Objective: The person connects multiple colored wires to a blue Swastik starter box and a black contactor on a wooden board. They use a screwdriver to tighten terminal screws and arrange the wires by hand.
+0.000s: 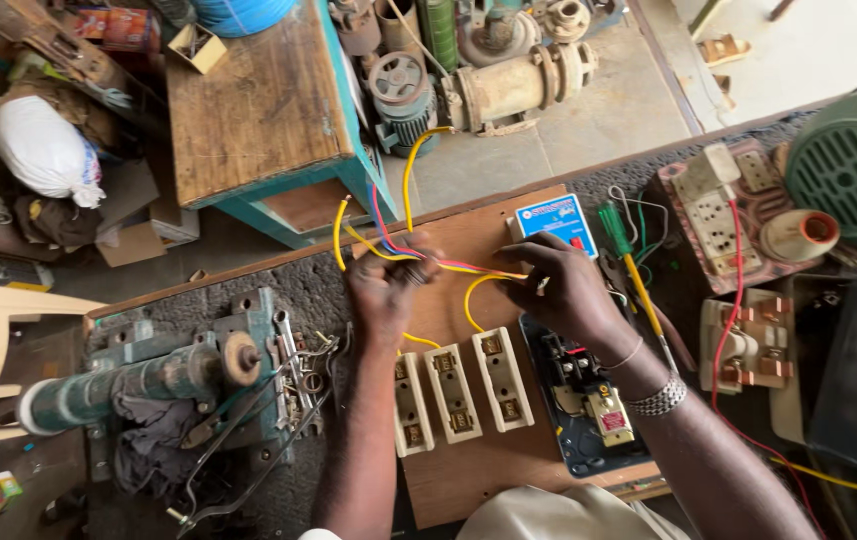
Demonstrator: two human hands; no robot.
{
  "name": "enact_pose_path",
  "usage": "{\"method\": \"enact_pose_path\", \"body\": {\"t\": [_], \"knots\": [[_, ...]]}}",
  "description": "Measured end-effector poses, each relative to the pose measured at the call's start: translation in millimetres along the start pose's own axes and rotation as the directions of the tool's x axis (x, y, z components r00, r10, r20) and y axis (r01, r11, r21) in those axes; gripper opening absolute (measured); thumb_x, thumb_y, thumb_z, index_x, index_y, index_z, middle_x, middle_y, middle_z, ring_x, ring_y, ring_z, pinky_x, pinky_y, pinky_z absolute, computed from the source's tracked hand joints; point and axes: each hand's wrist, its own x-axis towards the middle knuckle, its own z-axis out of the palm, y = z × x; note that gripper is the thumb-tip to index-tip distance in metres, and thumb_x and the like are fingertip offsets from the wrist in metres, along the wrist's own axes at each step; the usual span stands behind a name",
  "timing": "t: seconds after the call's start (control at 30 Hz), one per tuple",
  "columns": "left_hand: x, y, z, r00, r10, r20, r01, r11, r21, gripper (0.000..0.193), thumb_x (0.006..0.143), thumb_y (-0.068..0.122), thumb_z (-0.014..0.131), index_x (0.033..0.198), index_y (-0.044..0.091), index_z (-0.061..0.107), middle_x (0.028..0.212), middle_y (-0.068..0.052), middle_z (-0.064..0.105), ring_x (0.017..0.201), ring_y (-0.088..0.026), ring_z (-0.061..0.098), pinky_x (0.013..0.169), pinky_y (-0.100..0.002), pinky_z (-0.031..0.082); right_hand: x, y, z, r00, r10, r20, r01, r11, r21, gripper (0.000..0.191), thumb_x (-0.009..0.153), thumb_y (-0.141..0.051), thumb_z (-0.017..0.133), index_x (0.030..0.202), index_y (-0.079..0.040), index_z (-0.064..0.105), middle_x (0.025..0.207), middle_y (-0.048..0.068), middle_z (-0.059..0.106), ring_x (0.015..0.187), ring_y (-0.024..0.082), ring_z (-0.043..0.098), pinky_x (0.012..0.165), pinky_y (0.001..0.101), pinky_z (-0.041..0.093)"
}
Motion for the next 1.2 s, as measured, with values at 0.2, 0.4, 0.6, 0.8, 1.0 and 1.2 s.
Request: {"method": "enact_pose_path", "body": {"t": [0.2, 0.4, 0.6, 0.8, 1.0, 1.2], "knots": [[-13, 9, 2, 0.971, 0.168, 0.172, -0.19, 0.975, 0.119, 0.019, 0.088, -0.002, 0.084, 0.103, 0.0, 0.073, 0.097, -0.01, 0.077, 0.092, -0.013, 0.073, 0.087, -0.027, 0.062, 17, -30, 9, 0.992, -0.127, -0.017, 0.127, 0.992, -0.028, 0.018, 0.084, -0.012, 0.084, 0.1, -0.008, 0.075, 0.092, 0.006, 0.071, 0.073, 0.018, 0.072, 0.061, 0.0297, 0.057], [-15, 13, 23, 0.988, 0.118, 0.096, -0.121, 0.992, 0.022, 0.023, 0.094, -0.001, 0.078, 0.114, 0.002, 0.067, 0.102, -0.004, 0.07, 0.094, -0.009, 0.068, 0.086, -0.024, 0.058, 11, -50, 18, 0.938, -0.289, -0.192, 0.264, 0.954, -0.145, 0.028, 0.078, -0.008, 0.083, 0.102, -0.003, 0.069, 0.101, 0.01, 0.07, 0.079, 0.022, 0.071, 0.066, 0.0314, 0.057], [-8, 29, 20, 0.906, 0.155, 0.394, -0.179, 0.983, 0.026, 0.04, 0.09, 0.002, 0.079, 0.127, 0.0, 0.063, 0.117, -0.008, 0.07, 0.107, -0.013, 0.067, 0.099, -0.027, 0.057, 8, -41, 17, 0.961, -0.201, -0.189, 0.182, 0.976, -0.117, 0.019, 0.085, -0.004, 0.079, 0.104, -0.007, 0.074, 0.096, 0.006, 0.075, 0.073, 0.014, 0.074, 0.063, 0.0251, 0.059], [4, 15, 21, 0.953, 0.123, 0.278, -0.175, 0.97, 0.17, 0.012, 0.096, 0.006, 0.079, 0.106, 0.0, 0.075, 0.1, -0.011, 0.078, 0.091, -0.014, 0.073, 0.084, -0.028, 0.061, 1, -6, -1, 0.973, 0.208, -0.097, -0.173, 0.943, 0.284, 0.011, 0.095, -0.01, 0.073, 0.103, -0.004, 0.074, 0.085, 0.002, 0.072, 0.072, 0.009, 0.063, 0.061, 0.0269, 0.051], [18, 30, -20, 0.998, 0.046, -0.036, -0.045, 0.999, 0.027, 0.014, 0.102, 0.013, 0.068, 0.111, 0.004, 0.075, 0.092, -0.009, 0.077, 0.076, -0.011, 0.069, 0.066, -0.025, 0.055, -20, 40, -109, 0.521, 0.6, -0.607, 0.199, 0.606, 0.77, 0.058, 0.096, -0.003, 0.066, 0.149, -0.008, 0.043, 0.14, 0.018, 0.051, 0.119, 0.033, 0.073, 0.103, 0.0479, 0.06], [6, 52, 1, 0.986, 0.165, 0.036, -0.169, 0.974, 0.15, 0.018, 0.107, 0.015, 0.063, 0.119, 0.006, 0.073, 0.087, -0.004, 0.074, 0.075, -0.008, 0.065, 0.067, -0.021, 0.052, -57, 30, -102, 0.712, 0.282, -0.644, 0.142, 0.839, 0.525, 0.045, 0.104, -0.005, 0.068, 0.144, -0.005, 0.047, 0.136, 0.009, 0.052, 0.116, 0.024, 0.066, 0.101, 0.0444, 0.059]]}}
